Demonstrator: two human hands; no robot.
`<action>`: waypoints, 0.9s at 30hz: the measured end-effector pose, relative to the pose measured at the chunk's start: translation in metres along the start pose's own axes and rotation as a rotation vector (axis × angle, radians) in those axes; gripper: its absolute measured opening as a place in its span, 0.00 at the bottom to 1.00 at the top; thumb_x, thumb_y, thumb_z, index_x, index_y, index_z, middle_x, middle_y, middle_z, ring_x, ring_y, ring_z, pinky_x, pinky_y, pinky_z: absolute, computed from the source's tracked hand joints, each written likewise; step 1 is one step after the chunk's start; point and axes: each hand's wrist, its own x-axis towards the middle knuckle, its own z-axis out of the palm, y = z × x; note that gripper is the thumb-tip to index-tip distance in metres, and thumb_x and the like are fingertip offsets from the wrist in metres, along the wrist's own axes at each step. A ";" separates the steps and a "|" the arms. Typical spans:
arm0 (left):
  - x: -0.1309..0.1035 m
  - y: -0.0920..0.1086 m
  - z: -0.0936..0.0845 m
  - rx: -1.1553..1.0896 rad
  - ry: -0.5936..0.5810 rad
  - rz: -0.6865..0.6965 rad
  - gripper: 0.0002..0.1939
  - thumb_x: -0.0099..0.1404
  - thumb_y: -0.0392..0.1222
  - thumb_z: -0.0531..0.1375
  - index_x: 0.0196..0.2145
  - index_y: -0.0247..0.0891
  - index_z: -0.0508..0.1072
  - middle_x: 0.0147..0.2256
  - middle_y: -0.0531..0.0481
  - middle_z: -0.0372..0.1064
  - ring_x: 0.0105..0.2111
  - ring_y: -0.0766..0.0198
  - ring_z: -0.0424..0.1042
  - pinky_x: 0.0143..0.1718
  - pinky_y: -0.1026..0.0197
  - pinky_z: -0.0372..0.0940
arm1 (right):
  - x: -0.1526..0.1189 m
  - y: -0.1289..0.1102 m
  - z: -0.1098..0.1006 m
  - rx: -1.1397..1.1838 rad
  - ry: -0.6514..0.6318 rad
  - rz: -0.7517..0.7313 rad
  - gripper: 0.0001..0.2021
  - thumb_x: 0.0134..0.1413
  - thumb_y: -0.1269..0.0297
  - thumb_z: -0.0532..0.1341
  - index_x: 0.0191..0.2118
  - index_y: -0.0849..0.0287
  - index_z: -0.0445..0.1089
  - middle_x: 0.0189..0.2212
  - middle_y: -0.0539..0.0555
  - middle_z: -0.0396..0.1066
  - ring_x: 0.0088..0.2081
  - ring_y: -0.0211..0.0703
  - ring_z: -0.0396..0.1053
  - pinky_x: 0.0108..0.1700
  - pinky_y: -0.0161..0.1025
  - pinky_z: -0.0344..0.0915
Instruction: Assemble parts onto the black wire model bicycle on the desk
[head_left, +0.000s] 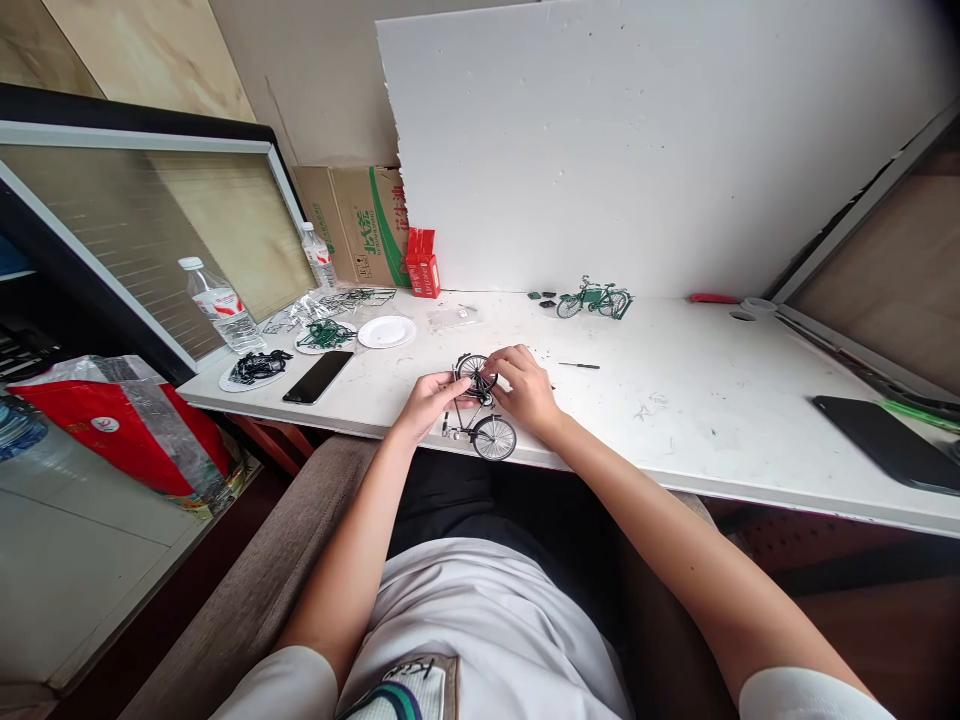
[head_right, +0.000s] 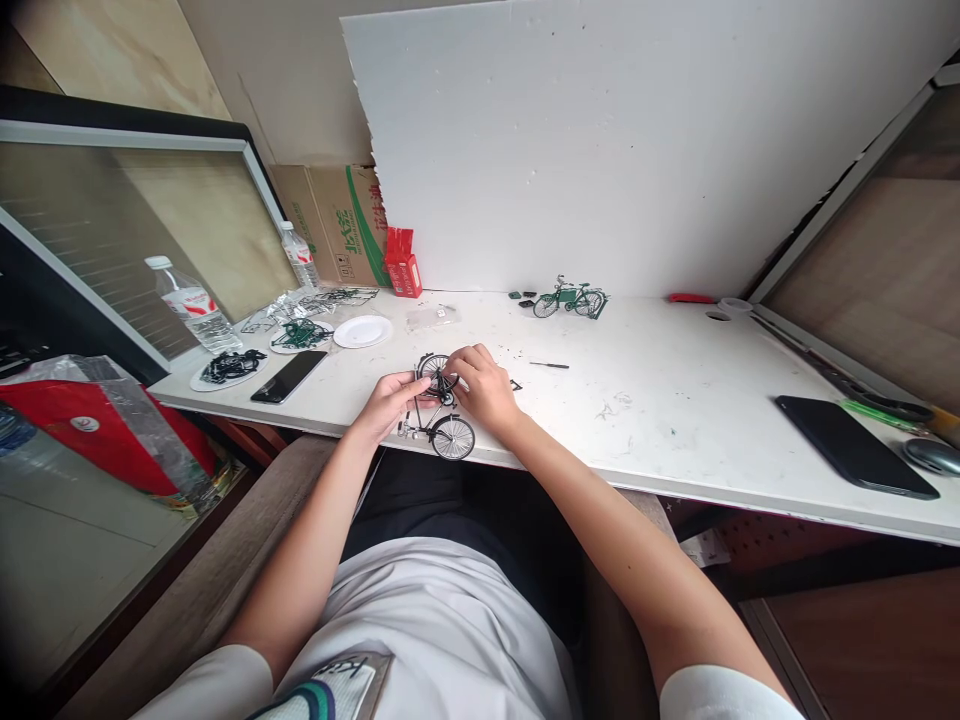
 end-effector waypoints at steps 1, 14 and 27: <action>0.000 0.000 0.000 -0.004 0.009 0.002 0.23 0.57 0.53 0.78 0.42 0.32 0.84 0.46 0.41 0.82 0.42 0.57 0.80 0.48 0.52 0.80 | 0.000 0.000 0.000 -0.003 0.005 0.003 0.10 0.64 0.74 0.60 0.45 0.53 0.75 0.48 0.59 0.76 0.51 0.55 0.69 0.40 0.46 0.66; 0.003 -0.004 0.000 0.037 0.039 0.064 0.26 0.61 0.54 0.76 0.48 0.31 0.83 0.48 0.41 0.81 0.45 0.58 0.79 0.47 0.56 0.79 | 0.004 0.000 0.001 0.414 0.006 0.276 0.17 0.68 0.60 0.60 0.59 0.54 0.69 0.52 0.60 0.75 0.49 0.51 0.75 0.36 0.41 0.72; 0.006 -0.013 -0.002 0.104 0.152 0.143 0.37 0.54 0.51 0.80 0.55 0.36 0.71 0.41 0.44 0.82 0.36 0.60 0.82 0.45 0.54 0.78 | 0.008 0.001 0.002 0.660 -0.115 0.469 0.28 0.60 0.40 0.69 0.55 0.57 0.76 0.38 0.55 0.78 0.39 0.48 0.76 0.37 0.43 0.76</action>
